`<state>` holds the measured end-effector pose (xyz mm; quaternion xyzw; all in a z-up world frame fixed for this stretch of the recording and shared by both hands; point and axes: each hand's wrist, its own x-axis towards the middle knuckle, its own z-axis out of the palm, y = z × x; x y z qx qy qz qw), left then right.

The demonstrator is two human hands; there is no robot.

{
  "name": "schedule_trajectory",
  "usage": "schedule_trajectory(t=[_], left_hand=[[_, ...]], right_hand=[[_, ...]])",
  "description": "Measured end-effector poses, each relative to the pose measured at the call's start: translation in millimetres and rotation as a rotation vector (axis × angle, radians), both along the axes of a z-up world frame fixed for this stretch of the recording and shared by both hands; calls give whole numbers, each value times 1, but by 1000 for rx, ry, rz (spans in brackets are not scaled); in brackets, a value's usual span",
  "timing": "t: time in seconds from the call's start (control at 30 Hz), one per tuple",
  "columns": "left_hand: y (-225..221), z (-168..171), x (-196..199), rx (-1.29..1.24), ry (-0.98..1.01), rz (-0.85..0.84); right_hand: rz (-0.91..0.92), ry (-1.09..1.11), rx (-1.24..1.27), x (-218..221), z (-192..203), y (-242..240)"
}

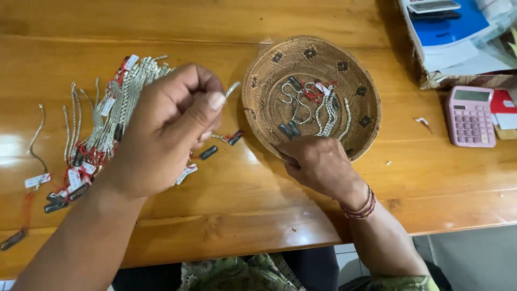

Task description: Polishing multiple silver chains one by one using a small cleaning cloth on a wooden workbench.

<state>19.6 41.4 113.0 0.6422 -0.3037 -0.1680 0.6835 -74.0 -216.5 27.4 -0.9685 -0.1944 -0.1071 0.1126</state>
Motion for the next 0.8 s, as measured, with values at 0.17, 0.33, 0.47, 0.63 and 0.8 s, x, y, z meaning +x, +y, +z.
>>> schedule_trajectory(t=[0.17, 0.33, 0.47, 0.63, 0.8], left_hand=[[6, -22, -28, 335, -132, -17], [12, -33, -45, 411, -125, -102], [37, -64, -9, 422, -210, 39], [59, -124, 67, 866, -634, 290], [46, -136, 81, 1142, -581, 185]], right_hand=[[-114, -95, 245, -16, 15, 18], [233, 221, 590, -14, 38, 55], [448, 661, 930, -14, 28, 50], [511, 753, 851, -6, 23, 63], [457, 768, 825, 2, 41, 75]])
